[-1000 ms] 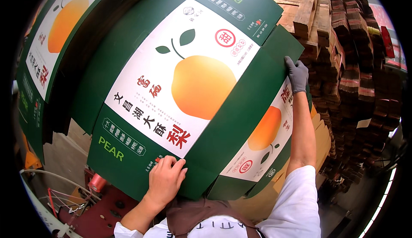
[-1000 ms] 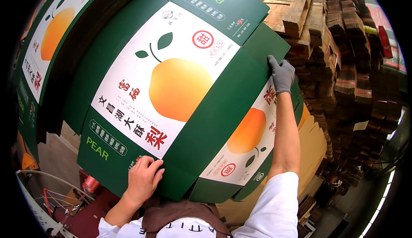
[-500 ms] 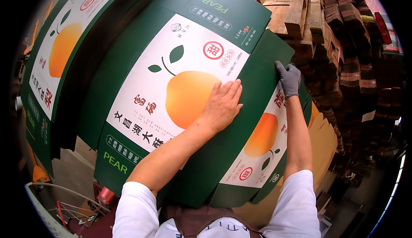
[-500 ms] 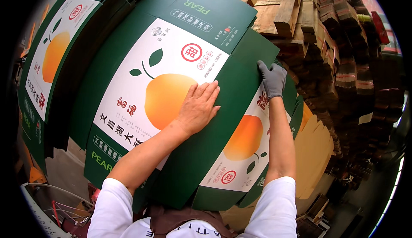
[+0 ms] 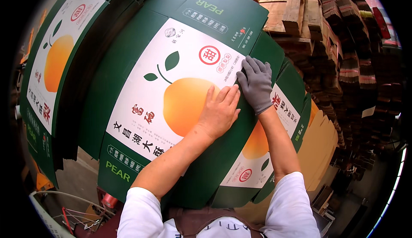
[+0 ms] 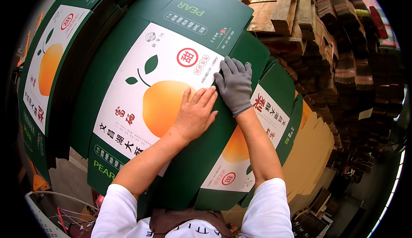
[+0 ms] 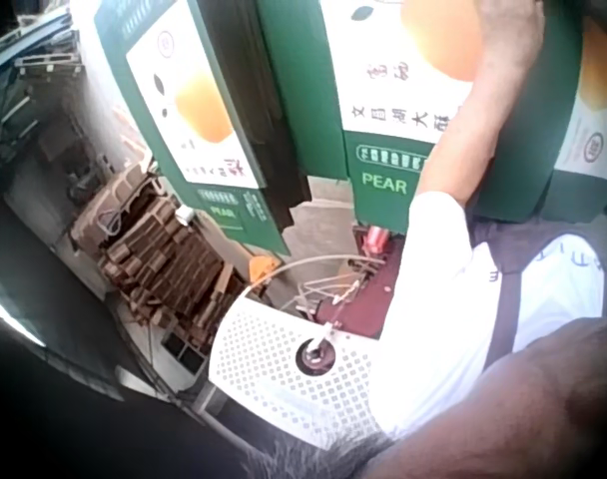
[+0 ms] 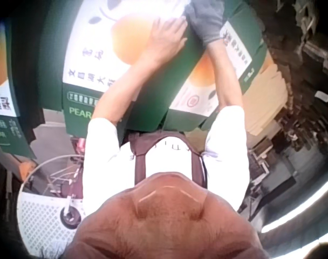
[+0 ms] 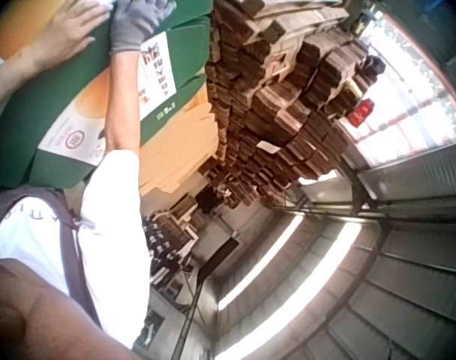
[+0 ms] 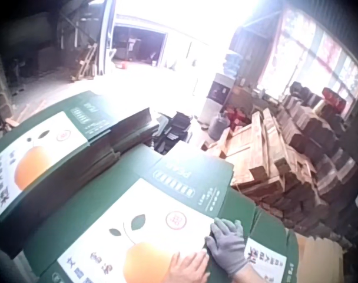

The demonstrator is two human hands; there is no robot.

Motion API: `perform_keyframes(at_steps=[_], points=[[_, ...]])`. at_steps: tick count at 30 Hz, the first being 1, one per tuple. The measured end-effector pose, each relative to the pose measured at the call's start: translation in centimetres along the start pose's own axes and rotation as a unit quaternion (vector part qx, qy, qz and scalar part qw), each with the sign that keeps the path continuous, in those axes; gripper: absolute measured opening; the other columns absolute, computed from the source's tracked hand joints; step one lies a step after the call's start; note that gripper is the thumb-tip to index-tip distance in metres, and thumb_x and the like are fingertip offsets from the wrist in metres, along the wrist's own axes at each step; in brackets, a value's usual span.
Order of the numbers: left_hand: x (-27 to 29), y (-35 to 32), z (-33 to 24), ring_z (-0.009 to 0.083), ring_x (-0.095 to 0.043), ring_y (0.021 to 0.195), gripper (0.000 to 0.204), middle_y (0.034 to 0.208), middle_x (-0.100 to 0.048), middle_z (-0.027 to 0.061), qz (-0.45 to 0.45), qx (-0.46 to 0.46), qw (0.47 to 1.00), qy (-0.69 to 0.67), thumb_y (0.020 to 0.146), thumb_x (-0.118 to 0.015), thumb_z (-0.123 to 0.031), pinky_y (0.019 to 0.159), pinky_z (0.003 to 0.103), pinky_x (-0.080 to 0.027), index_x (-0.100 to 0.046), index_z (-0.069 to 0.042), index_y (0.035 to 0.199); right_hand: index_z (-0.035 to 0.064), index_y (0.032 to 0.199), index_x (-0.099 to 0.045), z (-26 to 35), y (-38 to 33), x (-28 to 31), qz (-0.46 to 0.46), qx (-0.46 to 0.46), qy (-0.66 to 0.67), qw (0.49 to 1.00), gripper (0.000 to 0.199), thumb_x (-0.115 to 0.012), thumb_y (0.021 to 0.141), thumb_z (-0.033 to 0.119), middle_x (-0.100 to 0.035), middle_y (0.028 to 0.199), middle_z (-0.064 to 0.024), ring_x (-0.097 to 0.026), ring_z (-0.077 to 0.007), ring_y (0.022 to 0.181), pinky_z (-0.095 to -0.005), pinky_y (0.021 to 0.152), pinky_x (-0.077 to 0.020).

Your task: The person assembles green pear-branded cardboard boxes by folding the flaps and tucking them into slots. They repeatedly pick up flat-packed boxes, fold them into shape, and place the finished boxes into a growing stack.

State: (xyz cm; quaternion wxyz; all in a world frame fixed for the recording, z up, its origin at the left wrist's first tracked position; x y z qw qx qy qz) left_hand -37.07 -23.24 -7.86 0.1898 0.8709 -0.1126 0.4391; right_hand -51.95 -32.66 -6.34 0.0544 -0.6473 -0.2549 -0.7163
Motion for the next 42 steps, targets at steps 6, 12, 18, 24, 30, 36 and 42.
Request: perform_keyframes(at_steps=[6, 12, 18, 24, 30, 36, 42], points=[[-0.2, -0.6, 0.1, 0.0245, -0.037, 0.139, 0.054, 0.149, -0.044, 0.008, 0.002, 0.007, 1.0, -0.026, 0.093, -0.063, -0.03, 0.115, 0.055, -0.028, -0.051, -0.004, 0.138, 0.0034, 0.114, -0.067, 0.1, 0.5, 0.3, -0.001, -0.001, -0.01, 1.0, 0.038, -0.063, 0.089, 0.032, -0.064, 0.127, -0.0137, -0.058, -0.0313, 0.118, -0.0577, 0.104, -0.0357], [2.9, -7.6, -0.5, 0.0255, -0.031, 0.146, 0.059, 0.154, -0.039, 0.009, 0.056, 0.039, 0.998, 0.01, 0.093, -0.064, -0.031, 0.116, 0.058, -0.024, -0.046, -0.008, 0.144, 0.0091, 0.122, -0.065, -0.1, 6.4, -0.1, 0.161, -0.088, 0.022, 0.983, 0.044, -0.058, 0.092, 0.04, -0.059, 0.134, -0.0165, -0.053, -0.0319, 0.126, -0.053, 0.107, -0.0332], [7.1, -14.8, 4.7, 0.0313, -0.031, 0.146, 0.062, 0.155, -0.038, 0.0131, 0.075, 0.145, 0.986, 0.021, 0.089, -0.067, -0.028, 0.116, 0.061, -0.016, -0.047, -0.009, 0.144, 0.0161, 0.148, -0.045, 1.3, 6.5, -4.9, 0.131, -0.04, -0.035, 0.99, 0.065, -0.041, 0.097, 0.057, -0.037, 0.157, -0.0137, -0.027, -0.0305, 0.149, -0.0577, 0.118, -0.0153], [7.1, -15.8, 6.8, 0.0319, -0.032, 0.145, 0.059, 0.153, -0.039, 0.0143, 0.044, 0.169, 0.984, 0.044, 0.089, -0.065, -0.023, 0.117, 0.06, -0.015, -0.046, -0.007, 0.142, 0.0158, 0.148, -0.046, 1.6, 7.1, -4.7, 0.09, -0.016, -0.057, 0.994, 0.067, -0.039, 0.098, 0.059, -0.038, 0.157, -0.0116, -0.029, -0.0304, 0.148, -0.0606, 0.117, -0.0165], [6.6, -15.0, 6.7, 0.0301, -0.032, 0.145, 0.053, 0.151, -0.04, 0.012, 0.022, 0.163, 0.985, 0.053, 0.092, -0.061, -0.027, 0.116, 0.06, -0.016, -0.046, -0.009, 0.14, 0.0186, 0.15, -0.043, 2.8, 6.1, -4.0, 0.105, -0.046, -0.071, 0.991, 0.066, -0.039, 0.098, 0.06, -0.036, 0.159, -0.0098, -0.026, -0.0283, 0.15, -0.0636, 0.116, -0.0141], [6.7, -15.6, 7.0, 0.0277, -0.032, 0.145, 0.048, 0.151, -0.041, 0.0098, 0.001, 0.175, 0.983, 0.045, 0.094, -0.058, -0.027, 0.117, 0.058, -0.017, -0.047, -0.01, 0.137, 0.0188, 0.15, -0.042, 14.2, -1.8, -2.0, 0.116, 0.014, -0.023, 0.993, 0.066, -0.044, 0.097, 0.058, -0.039, 0.156, -0.0105, -0.026, -0.03, 0.149, -0.0626, 0.117, -0.0118], [5.7, -16.8, 7.6, 0.0292, -0.038, 0.142, 0.042, 0.146, -0.048, 0.0106, -0.094, 0.167, 0.979, -0.068, 0.096, -0.052, -0.019, 0.118, 0.056, -0.017, -0.049, -0.009, 0.136, 0.015, 0.144, -0.05, 19.0, -6.5, 0.0, 0.111, 0.01, -0.031, 0.993, 0.061, -0.048, 0.096, 0.053, -0.044, 0.151, -0.0133, -0.034, -0.0316, 0.144, -0.063, 0.115, -0.0156]])
Point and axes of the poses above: each hand's wrist, its own y-axis towards the middle knuckle, its own x-axis out of the back of the hand, z = x × y, the point moved 2 cm from there along y, towards the middle knuckle
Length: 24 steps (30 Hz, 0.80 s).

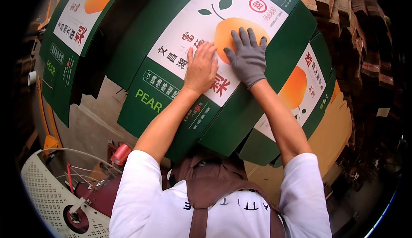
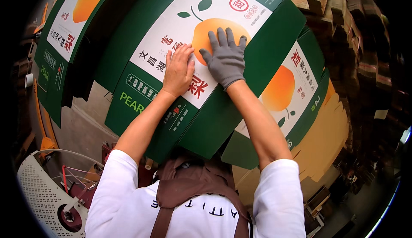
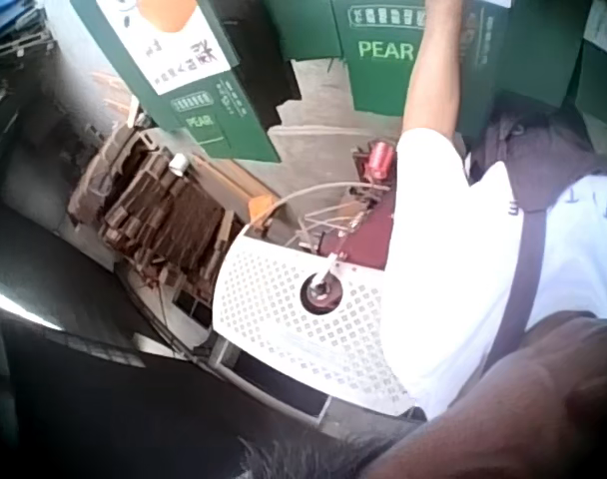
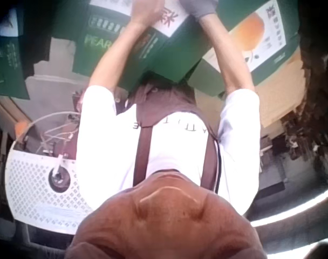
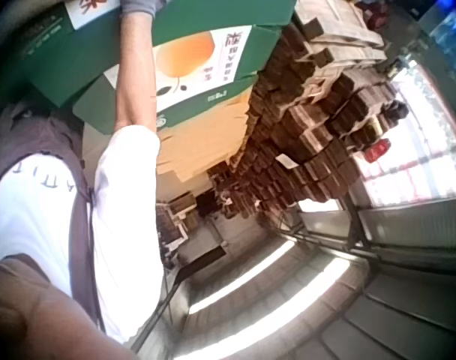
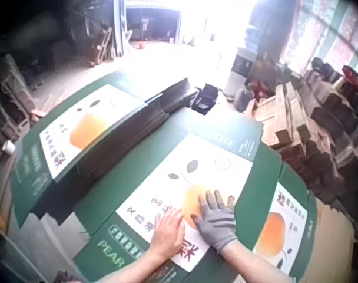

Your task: The person assembles green pear-branded cardboard boxes by folding the flaps and tucking them into slots. They repeatedly pick up flat-packed boxes, fold them into shape, and place the finished boxes into a growing stack.

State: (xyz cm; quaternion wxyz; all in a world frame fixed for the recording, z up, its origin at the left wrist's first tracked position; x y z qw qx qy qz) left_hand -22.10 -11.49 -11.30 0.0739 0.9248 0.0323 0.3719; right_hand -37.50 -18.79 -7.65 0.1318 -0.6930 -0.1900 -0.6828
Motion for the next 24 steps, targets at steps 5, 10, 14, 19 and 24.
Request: perform_keyframes(at_steps=[5, 10, 14, 19, 24], points=[[-0.1, 0.6, 0.8, 0.0303, -0.045, 0.134, 0.036, 0.134, -0.055, 0.0136, -0.035, -0.018, 0.994, -0.101, 0.094, -0.052, -0.015, 0.117, 0.057, -0.02, -0.053, -0.007, 0.129, 0.0133, 0.14, -0.052, 0.2, -0.6, 0.4, -0.023, -0.029, -0.028, 0.999, 0.056, -0.048, 0.097, 0.049, -0.047, 0.148, -0.0129, -0.039, -0.0312, 0.141, -0.0652, 0.112, -0.0189], [4.1, -1.4, 2.8, 0.0359, -0.056, 0.117, 0.026, 0.121, -0.063, 0.0171, -0.009, 0.008, 0.977, -0.215, 0.092, -0.054, -0.009, 0.103, 0.041, -0.042, -0.06, -0.001, 0.117, 0.0163, 0.143, -0.05, 7.4, -5.9, 0.2, -0.002, -0.06, 0.019, 0.998, 0.059, -0.049, 0.095, 0.05, -0.042, 0.154, -0.0124, -0.033, -0.0312, 0.146, -0.0654, 0.115, -0.0136], [10.5, -6.7, 3.4, 0.0333, -0.052, 0.127, 0.029, 0.128, -0.061, 0.0156, 0.0, -0.073, 0.988, -0.134, 0.092, -0.058, -0.01, 0.11, 0.047, -0.036, -0.059, -0.003, 0.12, 0.0153, 0.146, -0.047, 8.6, -7.2, 1.8, 0.035, -0.088, 0.01, 0.995, 0.065, -0.051, 0.094, 0.054, -0.038, 0.156, -0.0128, -0.03, -0.0301, 0.147, -0.0647, 0.117, -0.01], [24.1, -8.7, 8.9, 0.0314, -0.033, 0.146, 0.048, 0.151, -0.044, 0.0094, -0.078, -0.043, 0.972, 0.218, 0.094, -0.062, -0.02, 0.116, 0.06, -0.017, -0.05, -0.011, 0.14, 0.014, 0.147, -0.046, 9.4, -7.5, 2.4, 0.091, -0.083, 0.033, 0.992, 0.073, -0.053, 0.09, 0.06, -0.036, 0.157, -0.0143, -0.027, -0.0315, 0.148, -0.0638, 0.118, -0.0078], [32.8, -8.2, 16.6, 0.032, -0.018, 0.151, 0.08, 0.163, -0.024, 0.0102, -0.033, 0.124, 0.914, 0.384, 0.089, -0.067, -0.046, 0.116, 0.063, -0.018, -0.032, -0.015, 0.154, 0.0125, 0.146, -0.047, 9.5, -8.6, 1.6, 0.068, -0.095, 0.038, 0.992, 0.074, -0.057, 0.088, 0.058, -0.036, 0.157, -0.0153, -0.029, -0.0331, 0.147, -0.0629, 0.118, -0.0098]])
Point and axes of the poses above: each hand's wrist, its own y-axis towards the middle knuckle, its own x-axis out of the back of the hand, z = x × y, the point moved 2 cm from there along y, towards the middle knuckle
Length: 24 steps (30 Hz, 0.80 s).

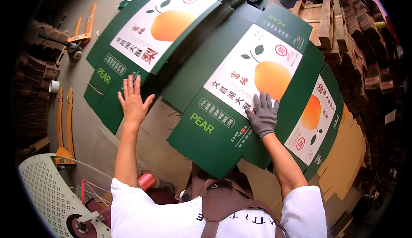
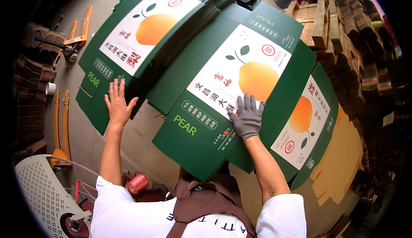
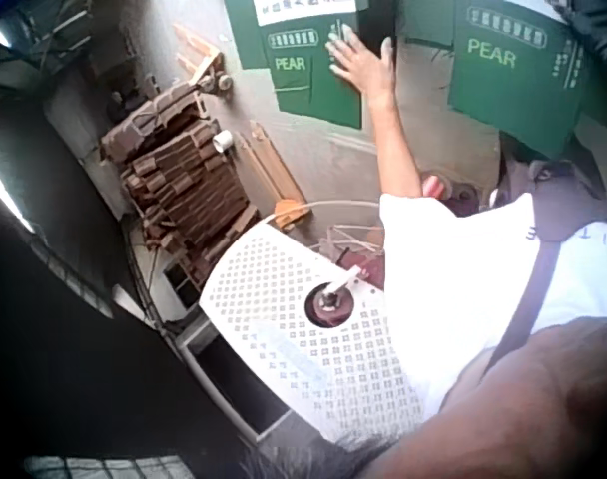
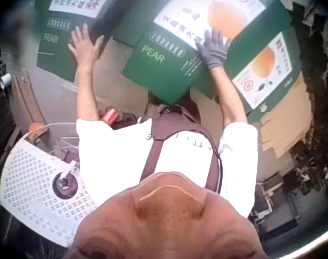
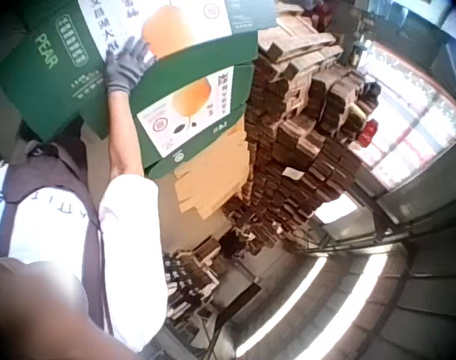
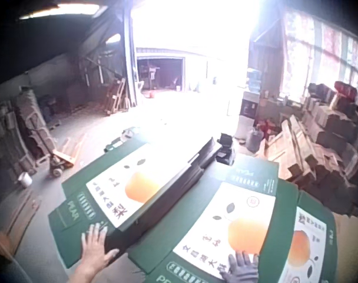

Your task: The person assembles green pear-branded cardboard boxes by folding the flaps and tucking them into slots. They repeatedly pick up flat-packed boxes, fold them into shape, and place the finished boxes into a growing stack.

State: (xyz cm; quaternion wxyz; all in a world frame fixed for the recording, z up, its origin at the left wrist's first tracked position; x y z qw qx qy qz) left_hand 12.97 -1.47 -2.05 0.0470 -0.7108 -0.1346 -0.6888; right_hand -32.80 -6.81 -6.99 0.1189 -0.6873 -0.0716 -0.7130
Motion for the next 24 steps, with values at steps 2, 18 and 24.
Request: perform_keyframes(at_steps=[2, 18, 24], points=[[0.0, 0.0, 1.4, 0.0321, -0.023, 0.15, 0.075, 0.162, -0.026, 0.0106, 0.012, -0.008, 1.0, 0.015, 0.091, -0.067, -0.038, 0.115, 0.058, -0.025, -0.034, -0.015, 0.154, 0.0123, 0.145, -0.049, 0.1, 0.4, -0.2, -0.023, 0.014, -0.021, 0.999, 0.073, -0.054, 0.09, 0.059, -0.038, 0.156, -0.0149, -0.029, -0.0324, 0.147, -0.0621, 0.118, -0.0122], [7.0, -11.0, -7.2, 0.0379, -0.062, 0.117, 0.046, 0.131, -0.062, 0.0219, -0.047, -0.241, 0.968, -0.049, 0.086, -0.057, 0.0, 0.097, 0.041, -0.053, -0.057, 0.003, 0.131, 0.003, 0.144, -0.044, 9.6, 4.1, 2.0, 0.03, -0.107, 0.631, 0.768, 0.075, -0.05, 0.097, 0.061, -0.06, 0.129, -0.023, -0.07, -0.0287, 0.096, -0.0402, 0.096, -0.0501], [9.6, -19.6, -13.9, 0.0407, -0.061, 0.117, 0.049, 0.131, -0.062, 0.0198, -0.025, -0.237, 0.967, -0.089, 0.084, -0.058, -0.007, 0.094, 0.044, -0.053, -0.059, 0.0, 0.132, -0.0067, 0.111, -0.064, 10.5, 1.4, 5.1, -0.139, -0.21, 0.722, 0.645, 0.031, -0.062, 0.093, 0.018, -0.071, 0.099, -0.0127, -0.066, -0.0171, 0.087, -0.0295, 0.08, -0.0521]])
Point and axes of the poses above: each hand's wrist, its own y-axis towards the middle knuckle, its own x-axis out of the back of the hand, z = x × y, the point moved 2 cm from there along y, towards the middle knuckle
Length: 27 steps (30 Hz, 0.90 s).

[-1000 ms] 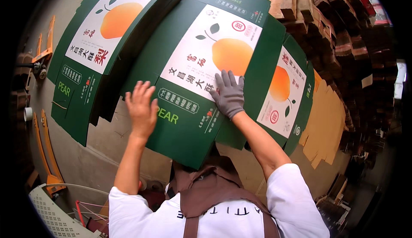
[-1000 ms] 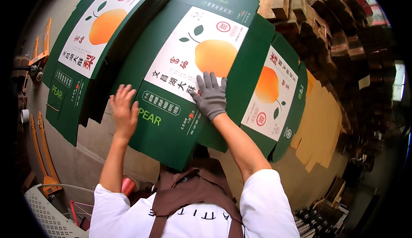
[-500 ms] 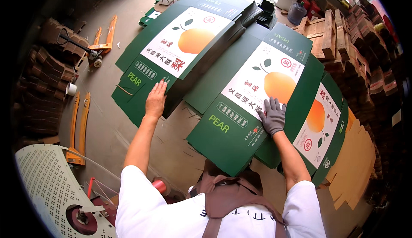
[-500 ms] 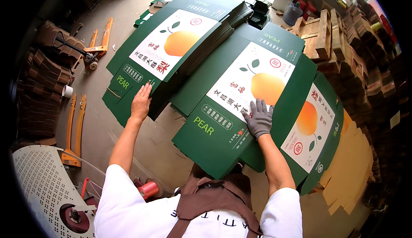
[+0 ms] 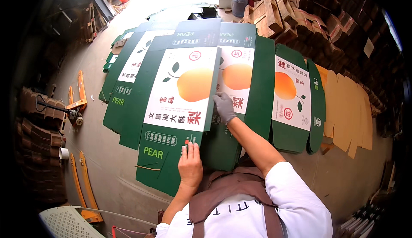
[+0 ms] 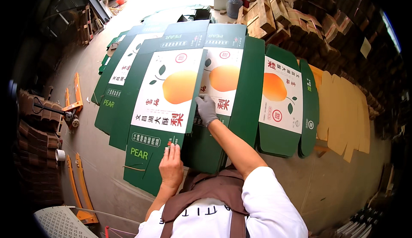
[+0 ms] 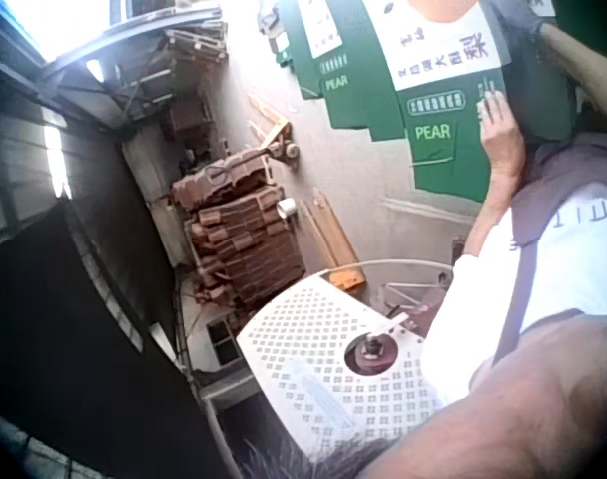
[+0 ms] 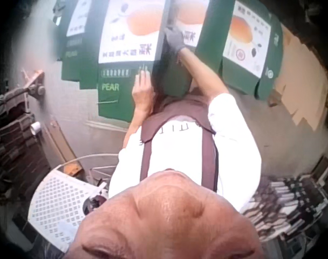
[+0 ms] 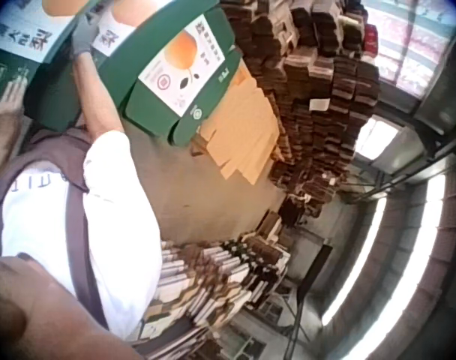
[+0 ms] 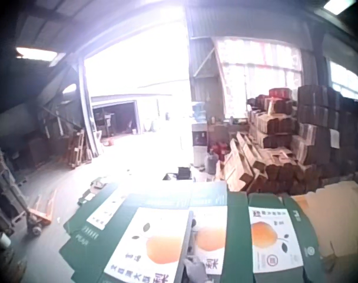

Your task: The person assembles green pear-branded cardboard boxes by folding the flaps and tucking them into slots. They repeatedly pick up flat-packed boxes, fold them into shape, and place the finished boxes into a growing stack.

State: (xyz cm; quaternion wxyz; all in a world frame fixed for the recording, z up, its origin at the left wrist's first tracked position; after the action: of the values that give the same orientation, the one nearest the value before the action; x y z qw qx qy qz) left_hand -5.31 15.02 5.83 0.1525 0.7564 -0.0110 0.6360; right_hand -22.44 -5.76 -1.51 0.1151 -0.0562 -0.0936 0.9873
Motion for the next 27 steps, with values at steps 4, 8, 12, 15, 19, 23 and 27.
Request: perform_keyframes(at_steps=[4, 8, 12, 15, 19, 23, 27], points=[[-2.2, 0.0, -3.4, 0.0402, -0.062, 0.116, 0.044, 0.132, -0.061, 0.0202, -0.009, -0.045, 0.999, -0.003, 0.086, -0.058, -0.01, 0.089, 0.043, -0.054, -0.061, -0.002, 0.129, -0.0036, 0.106, -0.066, -1.6, -0.4, 5.5, -0.02, -0.086, 0.091, 0.992, 0.029, -0.063, 0.096, 0.023, -0.069, 0.09, -0.0055, -0.061, -0.0106, 0.074, -0.0255, 0.067, -0.0499], [-3.9, 1.0, -6.1, 0.0388, -0.057, 0.122, 0.04, 0.13, -0.061, 0.0196, -0.031, -0.082, 0.992, -0.093, 0.085, -0.057, -0.009, 0.089, 0.042, -0.052, -0.063, -0.001, 0.124, -0.0057, 0.101, -0.067, -2.4, 0.9, 10.7, -0.062, -0.048, -0.054, 0.995, 0.026, -0.065, 0.094, 0.02, -0.067, 0.086, -0.0053, -0.059, -0.0116, 0.074, -0.0272, 0.067, -0.048], [-6.2, 2.3, -6.6, 0.0341, -0.057, 0.121, 0.036, 0.129, -0.062, 0.0158, -0.037, -0.09, 0.985, -0.142, 0.083, -0.061, -0.009, 0.094, 0.041, -0.05, -0.064, -0.002, 0.119, -0.0035, 0.095, -0.067, -3.5, 1.2, 14.5, -0.111, -0.019, -0.014, 0.994, 0.021, -0.065, 0.093, 0.017, -0.066, 0.081, -0.0048, -0.058, -0.0116, 0.07, -0.0269, 0.064, -0.0471], [-8.3, 3.3, -7.1, 0.0317, -0.056, 0.122, 0.036, 0.128, -0.062, 0.0145, -0.013, -0.1, 0.981, -0.166, 0.082, -0.063, -0.009, 0.097, 0.04, -0.049, -0.064, -0.003, 0.117, -0.0025, 0.093, -0.066, -3.8, 2.0, 17.3, -0.144, -0.025, -0.044, 0.988, 0.02, -0.065, 0.093, 0.018, -0.065, 0.079, -0.0046, -0.058, -0.012, 0.067, -0.0283, 0.058, -0.0467], [-9.9, 4.8, -8.0, 0.0293, -0.055, 0.119, 0.038, 0.13, -0.058, 0.0135, 0.041, -0.115, 0.975, -0.187, 0.083, -0.063, -0.011, 0.096, 0.04, -0.05, -0.061, -0.003, 0.12, -0.0038, 0.095, -0.067, -3.2, 3.5, 19.0, -0.143, -0.012, -0.135, 0.98, 0.024, -0.065, 0.092, 0.019, -0.067, 0.082, -0.0066, -0.059, -0.0132, 0.07, -0.0292, 0.061, -0.0477], [-11.8, 5.5, -9.5, 0.0305, -0.055, 0.116, 0.036, 0.128, -0.057, 0.0151, 0.03, -0.142, 0.972, -0.183, 0.086, -0.061, -0.013, 0.094, 0.04, -0.05, -0.06, -0.002, 0.12, -0.0052, 0.097, -0.067, -4.2, 5.6, 20.9, -0.16, 0.012, -0.183, 0.97, 0.025, -0.065, 0.091, 0.019, -0.069, 0.085, -0.0072, -0.06, -0.0141, 0.076, -0.0294, 0.068, -0.0482], [-10.8, 6.7, -10.2, 0.0321, -0.055, 0.114, 0.038, 0.128, -0.056, 0.0169, 0.044, -0.153, 0.976, -0.149, 0.084, -0.06, -0.012, 0.095, 0.04, -0.051, -0.059, -0.001, 0.121, -0.0028, 0.113, -0.063, -4.0, 6.6, 22.1, -0.13, -0.016, -0.108, 0.986, 0.028, -0.062, 0.095, 0.018, -0.068, 0.089, -0.0075, -0.062, -0.0146, 0.066, -0.0286, 0.06, -0.0515]])
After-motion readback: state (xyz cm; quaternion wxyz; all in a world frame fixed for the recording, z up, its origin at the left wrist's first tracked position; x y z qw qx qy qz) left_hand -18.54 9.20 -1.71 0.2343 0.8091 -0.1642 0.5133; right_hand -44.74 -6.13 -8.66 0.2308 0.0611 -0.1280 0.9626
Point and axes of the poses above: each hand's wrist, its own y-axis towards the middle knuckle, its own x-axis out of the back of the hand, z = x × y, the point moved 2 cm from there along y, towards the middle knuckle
